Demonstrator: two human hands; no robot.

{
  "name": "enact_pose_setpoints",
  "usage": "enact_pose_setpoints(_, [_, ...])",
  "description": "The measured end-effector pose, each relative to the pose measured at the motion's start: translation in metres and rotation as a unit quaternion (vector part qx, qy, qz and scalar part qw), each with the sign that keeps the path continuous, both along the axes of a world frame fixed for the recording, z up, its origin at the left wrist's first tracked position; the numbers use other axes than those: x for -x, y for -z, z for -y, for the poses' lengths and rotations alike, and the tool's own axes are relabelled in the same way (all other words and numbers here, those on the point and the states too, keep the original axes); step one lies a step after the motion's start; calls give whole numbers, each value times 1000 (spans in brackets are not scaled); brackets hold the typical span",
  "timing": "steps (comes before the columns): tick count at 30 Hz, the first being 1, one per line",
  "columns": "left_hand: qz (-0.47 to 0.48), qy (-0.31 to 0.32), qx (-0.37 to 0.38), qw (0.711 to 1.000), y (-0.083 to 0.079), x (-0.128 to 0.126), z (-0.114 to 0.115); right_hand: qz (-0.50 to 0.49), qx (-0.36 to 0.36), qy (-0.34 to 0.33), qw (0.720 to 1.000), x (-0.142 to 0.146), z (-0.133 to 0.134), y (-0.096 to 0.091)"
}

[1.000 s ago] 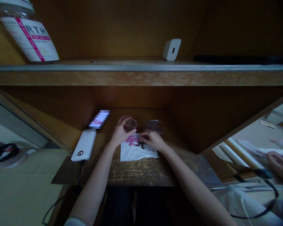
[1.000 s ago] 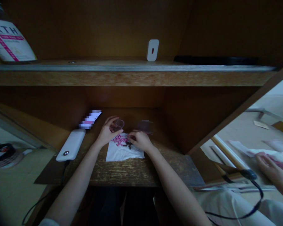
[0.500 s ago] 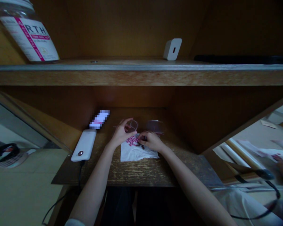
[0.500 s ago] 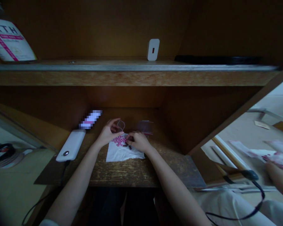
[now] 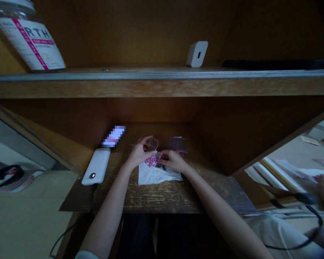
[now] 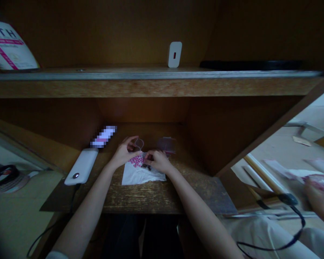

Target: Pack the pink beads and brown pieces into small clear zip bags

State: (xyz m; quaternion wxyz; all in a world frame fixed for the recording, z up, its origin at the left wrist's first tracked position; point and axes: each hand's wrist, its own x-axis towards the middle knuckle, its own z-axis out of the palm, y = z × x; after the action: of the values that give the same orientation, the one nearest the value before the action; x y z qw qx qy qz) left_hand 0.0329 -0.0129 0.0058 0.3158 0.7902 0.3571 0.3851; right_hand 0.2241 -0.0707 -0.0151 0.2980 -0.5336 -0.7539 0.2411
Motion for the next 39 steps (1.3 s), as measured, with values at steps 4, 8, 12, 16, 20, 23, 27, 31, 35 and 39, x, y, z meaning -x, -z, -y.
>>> enact_pose_setpoints(4, [-15,-7,-28,999,-4,1,1,-127,-9,22,992,-3,-3,-1])
enact_pose_setpoints(8, [-65,-9,-101,993,-10,0,7,-272,-23,43,961,-3,-4,-5])
enact_pose_setpoints(12, [-94,10,-129,987,-13,-4,13,-300,-45,54,951,0,-2,-9])
enact_pose_setpoints(16, [-86,30,-131,987,-10,-6,13,-279,-57,60,957,3,0,-10])
enact_pose_setpoints(20, [-70,38,-142,987,-7,-6,11,-266,-66,67,959,3,0,-10])
enact_pose_setpoints(23, [-58,30,-156,986,-8,-6,11,-273,-99,98,952,0,1,-11])
enact_pose_setpoints(27, [-49,-15,-165,985,-12,-4,10,-242,-95,104,960,-7,1,-11])
enact_pose_setpoints(31, [-27,-48,-153,987,-14,-2,9,-73,-33,3,997,-10,1,-7])
enact_pose_setpoints(35, [-27,-55,-148,987,-13,-2,7,33,-34,-35,998,-8,2,-4])
enact_pose_setpoints(39, [-42,-53,-171,983,-10,-2,7,78,-31,-22,996,-5,2,-3])
